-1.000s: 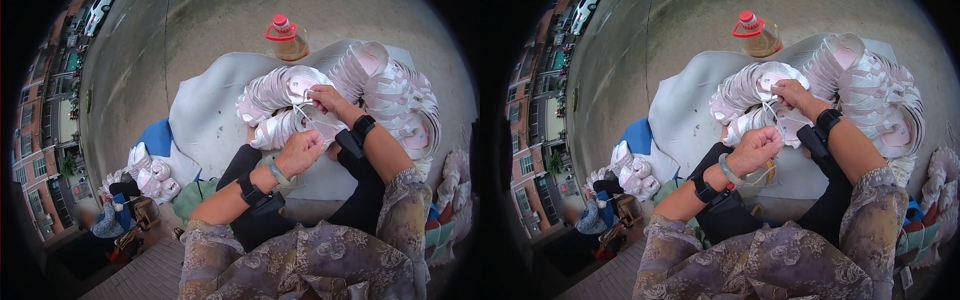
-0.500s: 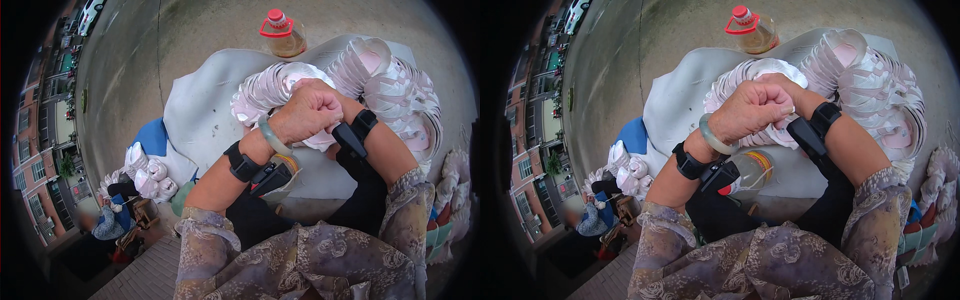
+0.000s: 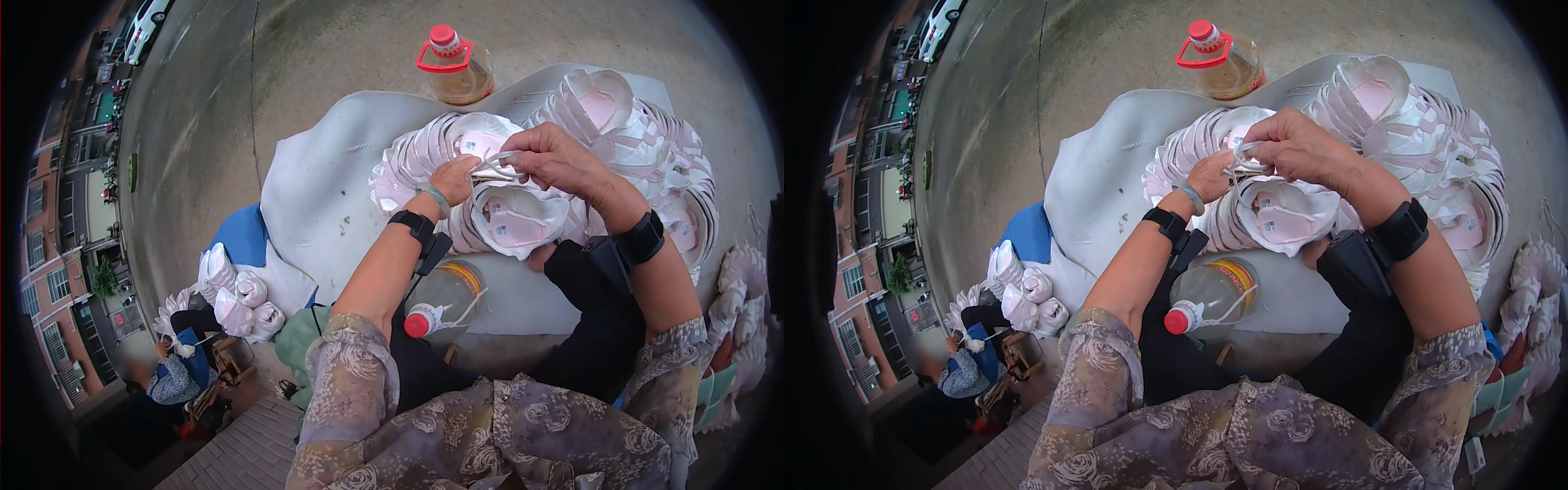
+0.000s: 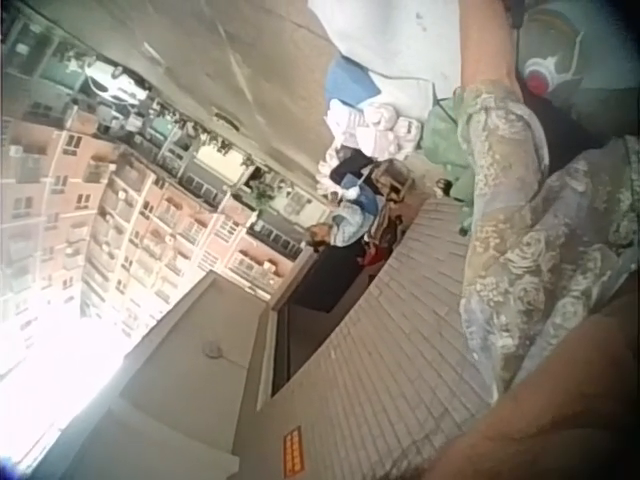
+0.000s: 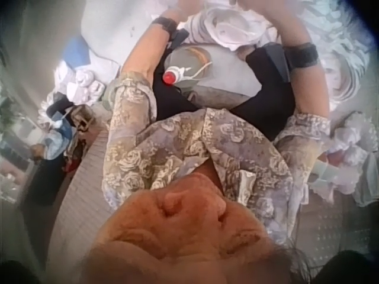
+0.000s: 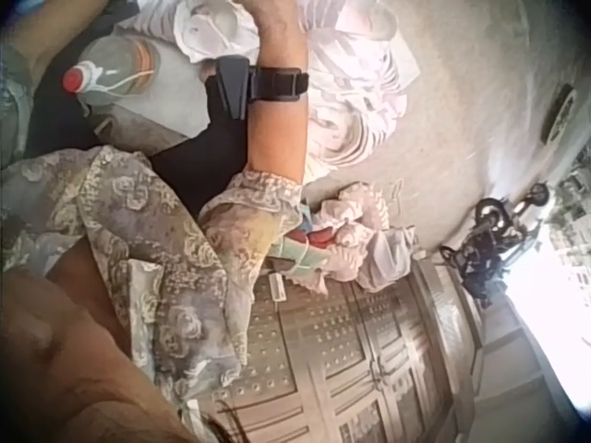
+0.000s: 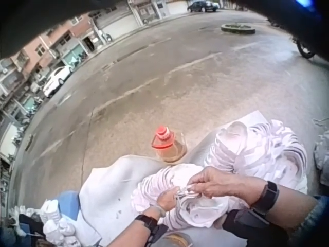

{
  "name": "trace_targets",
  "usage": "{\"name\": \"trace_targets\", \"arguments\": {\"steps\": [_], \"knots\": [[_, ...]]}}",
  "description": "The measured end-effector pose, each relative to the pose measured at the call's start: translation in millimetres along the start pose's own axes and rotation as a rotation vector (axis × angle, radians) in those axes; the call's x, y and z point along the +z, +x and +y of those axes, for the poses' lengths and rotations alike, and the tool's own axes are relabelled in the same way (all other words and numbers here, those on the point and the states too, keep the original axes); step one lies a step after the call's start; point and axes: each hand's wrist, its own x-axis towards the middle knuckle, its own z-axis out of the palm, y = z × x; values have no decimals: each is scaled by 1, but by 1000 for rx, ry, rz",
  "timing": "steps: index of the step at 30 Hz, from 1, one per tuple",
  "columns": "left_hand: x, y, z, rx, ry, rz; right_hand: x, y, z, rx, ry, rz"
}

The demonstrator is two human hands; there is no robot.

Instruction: The recorder is lacing and organizing a batch of pink and white sneakers.

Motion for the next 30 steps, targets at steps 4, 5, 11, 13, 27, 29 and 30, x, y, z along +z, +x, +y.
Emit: {"name": "trace_targets", "arguments": {"steps": [4,5,11,13,27,29,30], "knots": [[12,12,-16,12,90,-115,-1,-4,-1,-80,-30,-51],[14,13,-19,25,131,-155,-4,-6,-3,-74,-32,-55],[9,10,-42,125,178,-161,-34,-14,0,11,-134,-153],[5,11,-38,103,151,-247,-35,-16,-5,56,-141,-146],[-21,10,-1,-325,-447,-397,9,19,63,-248,-795,186],[-22,11,-6,-336,-478,-378,35,32,103,-222,-721,53],[-21,9,-9,-359,-512,-362,47,37,117,-130,-678,98]]}}
